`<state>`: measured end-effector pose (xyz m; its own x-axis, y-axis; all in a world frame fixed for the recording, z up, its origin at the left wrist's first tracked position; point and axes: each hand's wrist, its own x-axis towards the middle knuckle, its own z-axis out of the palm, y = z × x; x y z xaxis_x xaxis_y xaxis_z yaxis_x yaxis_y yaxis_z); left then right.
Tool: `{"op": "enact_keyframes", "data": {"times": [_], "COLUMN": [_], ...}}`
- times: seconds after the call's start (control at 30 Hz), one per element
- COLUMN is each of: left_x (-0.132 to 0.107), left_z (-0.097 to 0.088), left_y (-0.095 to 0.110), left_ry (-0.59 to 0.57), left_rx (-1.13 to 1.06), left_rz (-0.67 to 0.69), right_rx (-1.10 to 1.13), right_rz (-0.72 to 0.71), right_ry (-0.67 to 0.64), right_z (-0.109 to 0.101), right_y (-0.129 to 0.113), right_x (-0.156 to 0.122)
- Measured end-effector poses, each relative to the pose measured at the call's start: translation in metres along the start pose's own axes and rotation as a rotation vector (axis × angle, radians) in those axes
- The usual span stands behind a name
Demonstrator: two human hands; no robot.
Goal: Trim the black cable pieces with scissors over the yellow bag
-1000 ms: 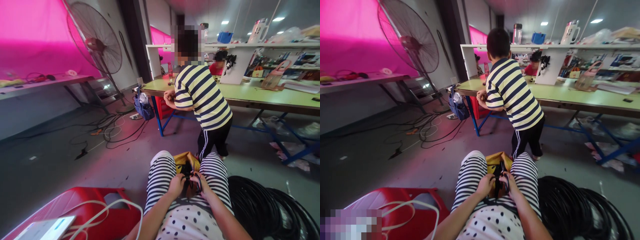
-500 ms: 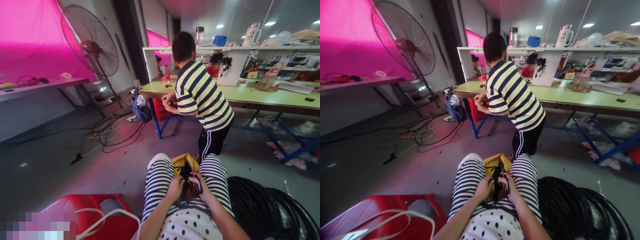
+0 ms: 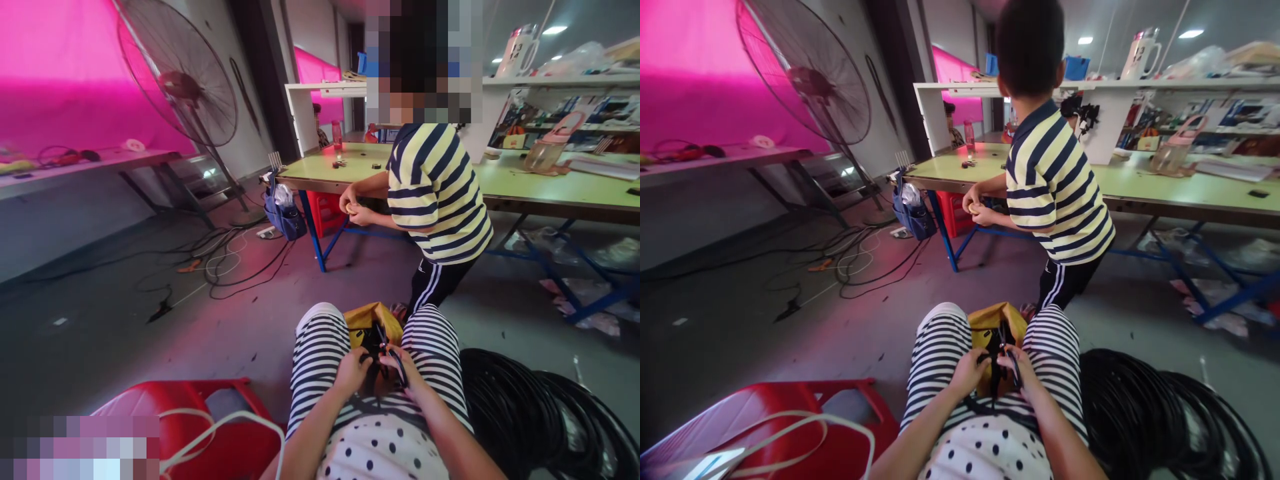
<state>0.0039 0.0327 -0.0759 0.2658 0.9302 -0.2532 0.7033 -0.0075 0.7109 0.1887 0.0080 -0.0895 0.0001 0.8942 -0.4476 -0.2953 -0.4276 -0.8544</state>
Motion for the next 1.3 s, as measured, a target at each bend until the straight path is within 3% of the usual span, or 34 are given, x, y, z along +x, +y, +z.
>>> {"op": "enact_keyframes", "data": {"times": [0.37, 0.73, 1.3], "left_x": [-0.005, -0.004, -0.007], "left_z": [-0.004, -0.002, -0.007], "left_y": [0.01, 0.005, 0.016], "left_ry": [-0.061, -0.07, -0.079], "left_rx": [0.152, 0.169, 0.2], "left_rz": [-0.054, -0.047, -0.07], "right_rx": [0.035, 0.011, 0.012], "right_rz": [0.057, 0.074, 0.045], "right_ry": [-0.044, -0.099, -0.102], "right_z": [0.001, 0.002, -0.002], "right_y": [-0.008, -0.013, -0.001], "right_x": [-0.012, -0.016, -0.009]}}
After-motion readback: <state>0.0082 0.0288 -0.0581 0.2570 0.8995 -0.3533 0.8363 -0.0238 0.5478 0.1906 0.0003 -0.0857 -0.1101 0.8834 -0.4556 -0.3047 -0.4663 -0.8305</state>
